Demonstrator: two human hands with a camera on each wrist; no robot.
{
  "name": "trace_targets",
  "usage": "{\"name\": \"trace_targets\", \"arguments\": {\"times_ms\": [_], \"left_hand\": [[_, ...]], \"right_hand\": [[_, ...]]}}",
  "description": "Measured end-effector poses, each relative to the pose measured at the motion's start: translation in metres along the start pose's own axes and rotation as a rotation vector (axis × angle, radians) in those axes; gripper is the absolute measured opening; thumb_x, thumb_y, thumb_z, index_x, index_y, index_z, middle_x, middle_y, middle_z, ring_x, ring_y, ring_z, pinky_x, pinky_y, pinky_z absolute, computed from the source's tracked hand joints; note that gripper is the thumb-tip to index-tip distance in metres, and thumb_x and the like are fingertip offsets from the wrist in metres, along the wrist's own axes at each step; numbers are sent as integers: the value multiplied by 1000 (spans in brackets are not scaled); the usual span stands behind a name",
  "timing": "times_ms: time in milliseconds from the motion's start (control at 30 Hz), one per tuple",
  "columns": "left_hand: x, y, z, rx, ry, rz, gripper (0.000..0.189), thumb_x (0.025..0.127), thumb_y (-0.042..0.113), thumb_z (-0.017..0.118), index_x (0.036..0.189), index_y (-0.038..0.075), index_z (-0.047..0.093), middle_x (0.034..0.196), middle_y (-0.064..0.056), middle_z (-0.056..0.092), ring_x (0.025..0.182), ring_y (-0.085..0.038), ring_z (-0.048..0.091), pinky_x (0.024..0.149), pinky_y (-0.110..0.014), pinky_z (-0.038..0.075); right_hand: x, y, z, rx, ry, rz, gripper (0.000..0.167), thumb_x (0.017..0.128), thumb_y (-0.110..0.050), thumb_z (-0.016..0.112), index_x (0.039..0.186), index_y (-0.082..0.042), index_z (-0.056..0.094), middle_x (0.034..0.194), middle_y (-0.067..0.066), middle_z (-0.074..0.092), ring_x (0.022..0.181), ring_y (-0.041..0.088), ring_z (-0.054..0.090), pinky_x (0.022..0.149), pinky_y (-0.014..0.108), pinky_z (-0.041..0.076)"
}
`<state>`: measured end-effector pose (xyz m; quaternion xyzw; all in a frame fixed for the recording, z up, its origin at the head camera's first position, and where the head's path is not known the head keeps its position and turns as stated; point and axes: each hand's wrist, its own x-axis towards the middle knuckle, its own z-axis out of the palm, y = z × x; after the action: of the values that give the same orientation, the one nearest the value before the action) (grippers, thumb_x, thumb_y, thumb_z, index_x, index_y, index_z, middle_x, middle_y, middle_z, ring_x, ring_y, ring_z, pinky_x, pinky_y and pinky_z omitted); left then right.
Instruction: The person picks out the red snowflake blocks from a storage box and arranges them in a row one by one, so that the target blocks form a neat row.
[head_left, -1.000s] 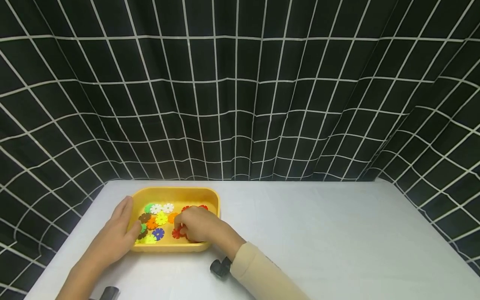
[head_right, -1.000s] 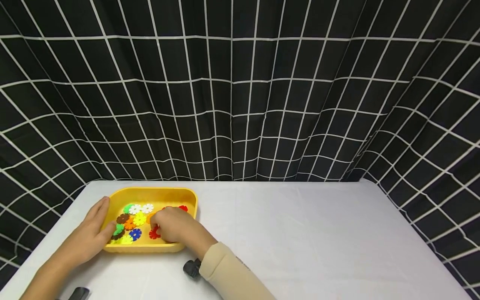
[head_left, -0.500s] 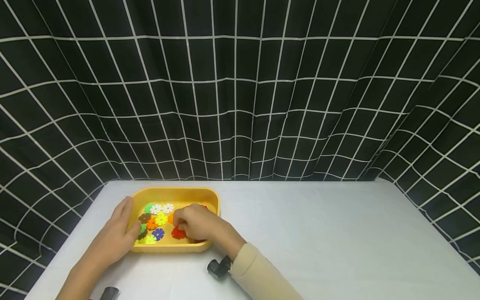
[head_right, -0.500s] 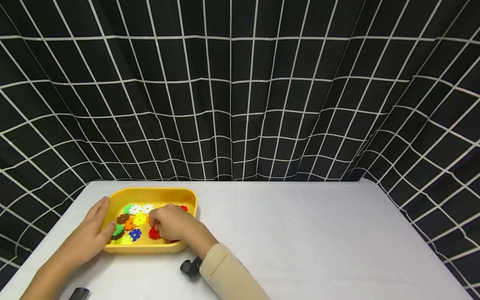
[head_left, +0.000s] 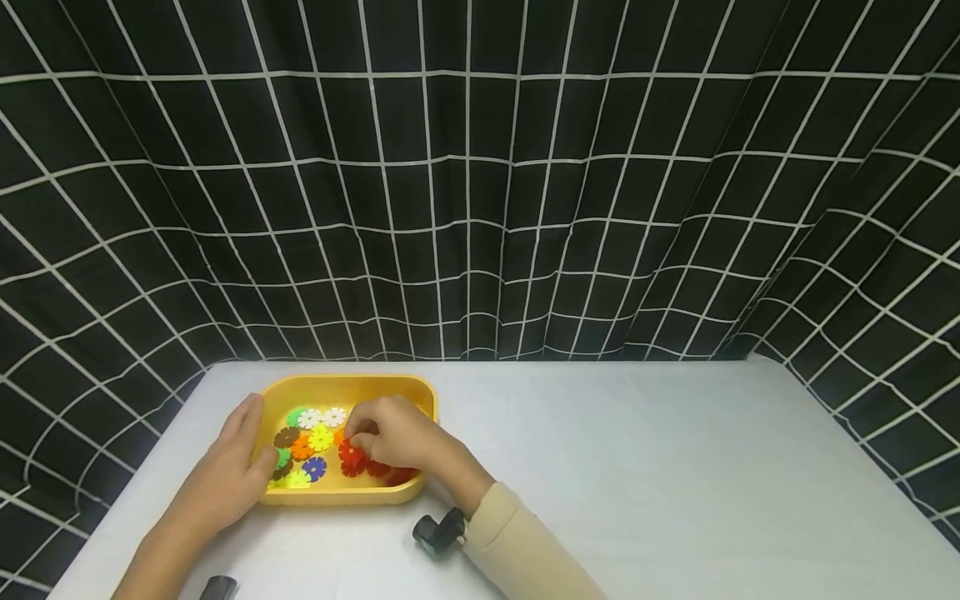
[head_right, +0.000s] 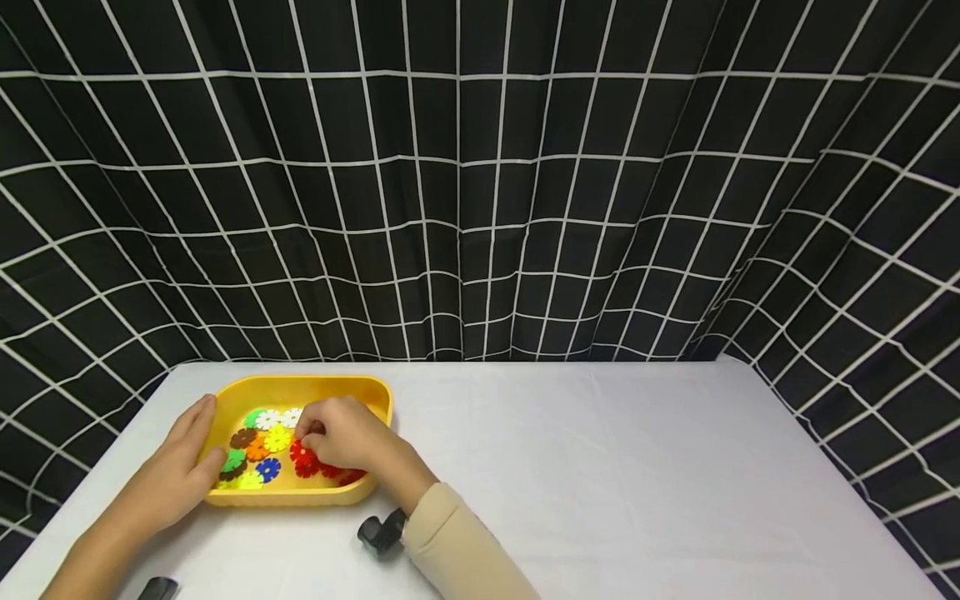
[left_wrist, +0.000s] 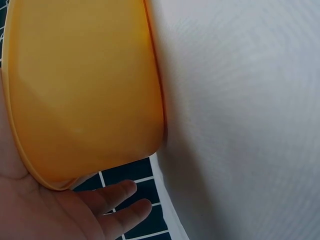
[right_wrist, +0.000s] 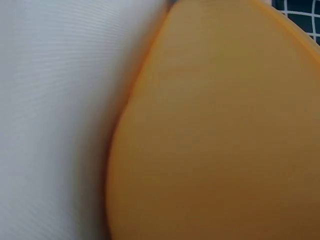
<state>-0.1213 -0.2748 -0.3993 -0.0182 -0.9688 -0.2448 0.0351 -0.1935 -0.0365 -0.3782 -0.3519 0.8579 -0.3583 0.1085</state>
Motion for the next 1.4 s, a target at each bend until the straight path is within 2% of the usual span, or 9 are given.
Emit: {"name": "trace_targets", "arguments": {"times_ms": [367, 567, 767, 867, 1033, 1167, 1267, 1400], "left_hand": [[3, 2, 0, -1, 11, 9, 76, 100, 19, 46, 156, -8, 3, 161, -31, 7, 144, -54, 16, 108, -72, 23], [1, 2, 0, -6, 9, 4, 75, 100, 19, 46, 156, -9, 4, 161, -31, 6, 144, -54, 15, 109, -72, 22], [1, 2, 1, -12, 6, -3, 76, 100, 20, 46, 156, -8, 3, 161, -31, 6, 144, -53, 14, 108, -72, 22], [1, 2, 1, -13, 13, 1, 76, 99, 19, 47, 156, -8, 4, 161, -31, 7, 144, -53, 15, 108, -72, 23], [0, 1, 1, -15, 17, 3, 76, 99, 19, 47, 156, -9, 5, 161, -31, 7, 144, -53, 16, 108, -72, 23], [-1, 1, 1, -22, 9, 0, 76, 100, 19, 47, 156, -8, 4, 161, -30, 6, 145, -53, 14, 109, -71, 22], [-2, 2, 1, -28, 11, -3, 76, 99, 18, 47, 156, -8, 4, 161, -30, 7, 145, -53, 15, 109, -71, 23], [-2, 2, 1, -33, 15, -1, 76, 99, 18, 47, 156, -8, 4, 161, -30, 7, 144, -53, 15, 108, -72, 23]], "right_hand": [[-2, 7, -19, 86, 27, 53, 8, 91, -3, 71, 88, -9, 75, 76, -7, 65, 65, 7, 56, 59, 17, 51], [-4, 12, -29, 206, 36, 114, 8, 92, 1, 69, 89, -6, 74, 76, -1, 64, 64, 19, 64, 59, 22, 57], [-7, 20, -40, 278, 65, 135, 7, 92, 3, 68, 94, 2, 74, 75, 4, 65, 69, 30, 69, 63, 30, 61], [-9, 24, -44, 287, 74, 135, 7, 92, 3, 68, 94, 2, 74, 75, 5, 66, 67, 27, 68, 62, 28, 60], [-12, 28, -52, 280, 90, 138, 10, 92, 3, 69, 90, -5, 75, 76, 3, 68, 65, 18, 66, 63, 25, 60], [-15, 31, -59, 277, 105, 131, 11, 92, 2, 69, 91, -6, 76, 78, 3, 69, 68, 23, 68, 65, 27, 60], [-18, 34, -65, 304, 106, 136, 10, 92, 3, 68, 92, -5, 75, 79, 5, 69, 70, 27, 68, 68, 31, 61], [-22, 41, -74, 369, 103, 164, 10, 92, 6, 66, 93, -1, 73, 79, 9, 69, 68, 25, 68, 73, 42, 62]]}}
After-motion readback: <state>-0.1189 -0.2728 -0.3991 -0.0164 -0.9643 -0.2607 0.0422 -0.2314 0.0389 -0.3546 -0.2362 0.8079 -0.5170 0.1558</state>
